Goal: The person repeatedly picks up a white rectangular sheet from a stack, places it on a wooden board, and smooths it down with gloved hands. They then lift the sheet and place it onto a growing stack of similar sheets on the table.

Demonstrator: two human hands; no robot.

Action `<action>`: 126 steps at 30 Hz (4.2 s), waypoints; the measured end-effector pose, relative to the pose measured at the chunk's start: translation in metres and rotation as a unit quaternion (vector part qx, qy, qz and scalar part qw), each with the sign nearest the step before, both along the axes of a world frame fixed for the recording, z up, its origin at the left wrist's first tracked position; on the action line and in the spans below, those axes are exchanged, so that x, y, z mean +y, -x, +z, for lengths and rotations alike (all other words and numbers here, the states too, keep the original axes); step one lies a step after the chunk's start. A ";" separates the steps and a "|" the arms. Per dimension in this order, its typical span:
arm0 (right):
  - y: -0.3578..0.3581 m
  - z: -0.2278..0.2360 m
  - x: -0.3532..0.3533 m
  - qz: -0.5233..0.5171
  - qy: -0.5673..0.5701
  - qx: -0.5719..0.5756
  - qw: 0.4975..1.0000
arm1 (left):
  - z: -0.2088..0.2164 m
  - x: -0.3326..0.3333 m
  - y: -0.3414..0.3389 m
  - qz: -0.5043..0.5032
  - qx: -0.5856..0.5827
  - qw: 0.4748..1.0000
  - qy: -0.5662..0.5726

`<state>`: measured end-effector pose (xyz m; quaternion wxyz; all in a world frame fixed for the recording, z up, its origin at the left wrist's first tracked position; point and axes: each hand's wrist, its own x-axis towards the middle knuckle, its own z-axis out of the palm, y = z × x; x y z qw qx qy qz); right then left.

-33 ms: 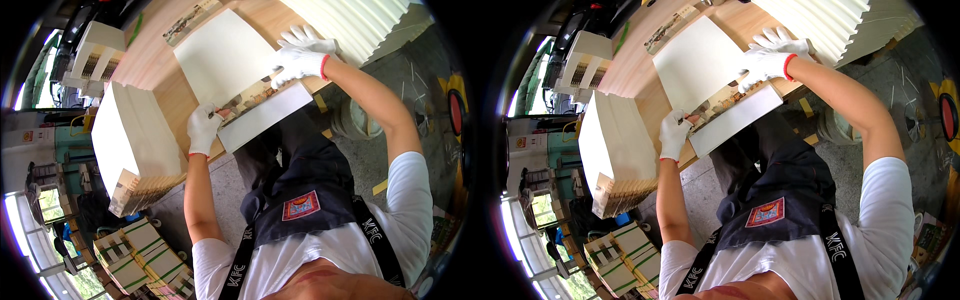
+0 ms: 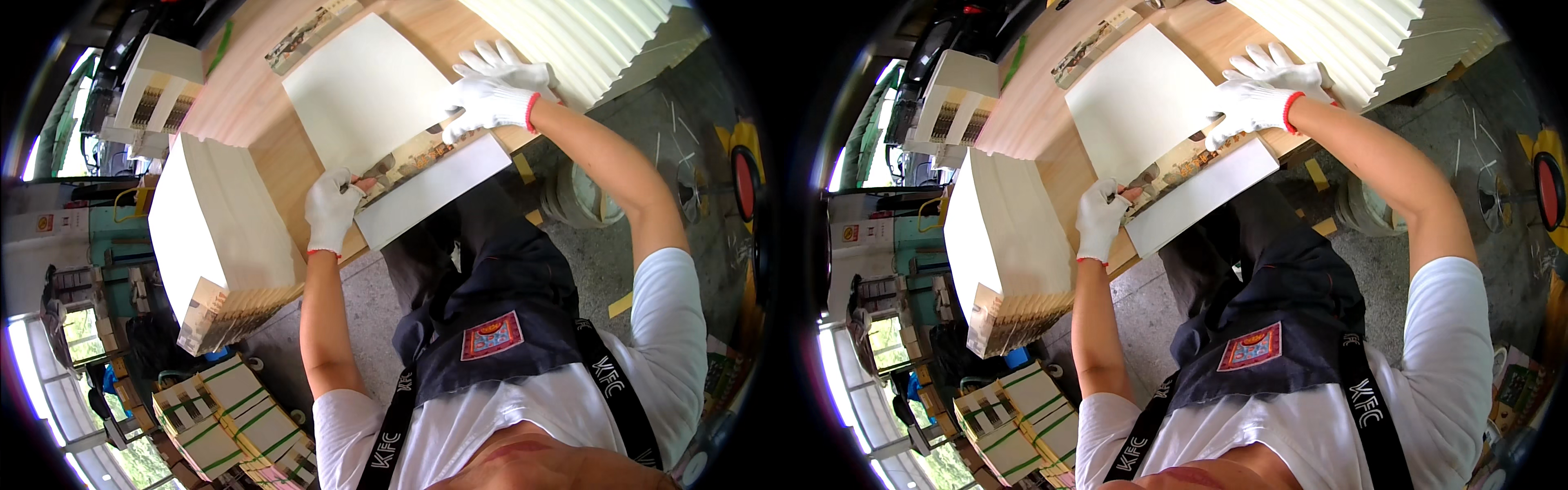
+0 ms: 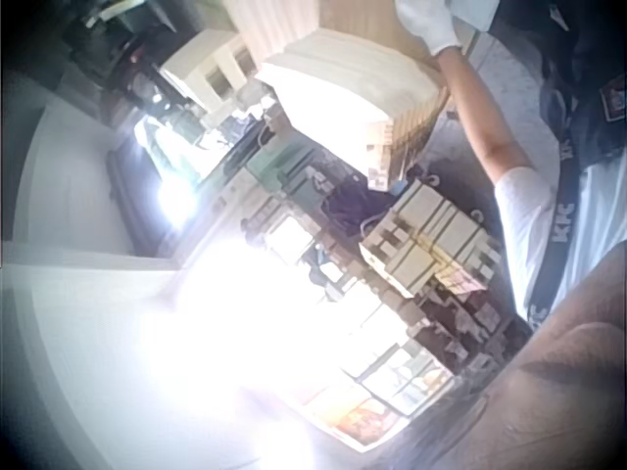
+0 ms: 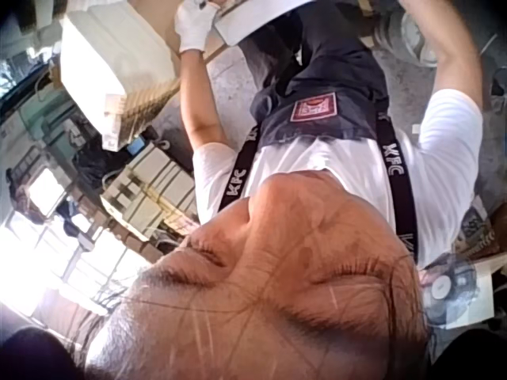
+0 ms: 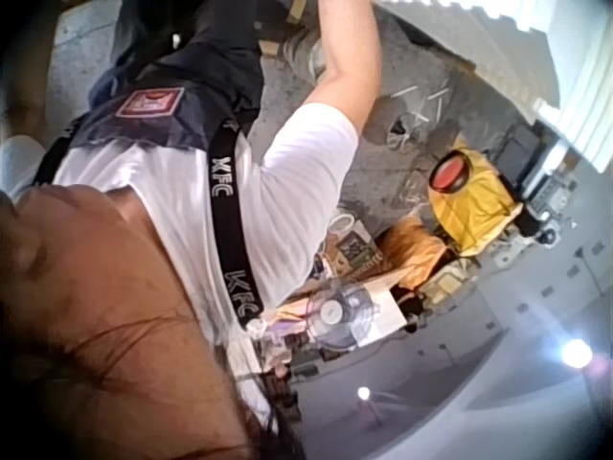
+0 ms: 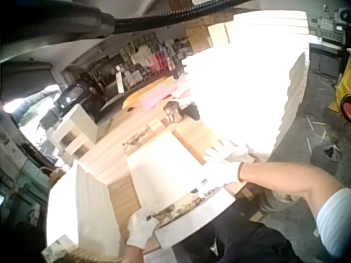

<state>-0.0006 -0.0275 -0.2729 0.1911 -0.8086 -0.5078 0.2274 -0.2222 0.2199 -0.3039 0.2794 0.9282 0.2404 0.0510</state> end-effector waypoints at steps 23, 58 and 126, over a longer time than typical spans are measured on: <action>0.004 -0.046 -0.002 -0.098 -0.097 0.024 0.990 | 0.077 -0.017 -0.083 -0.313 0.265 0.893 -0.187; 0.150 -0.074 0.137 0.196 -0.294 -0.336 0.873 | 0.048 -0.024 -0.140 -0.530 0.353 0.743 -0.207; 0.028 -0.003 0.043 -0.221 -0.233 0.593 0.738 | 0.060 -0.034 0.046 0.216 -0.366 0.632 0.648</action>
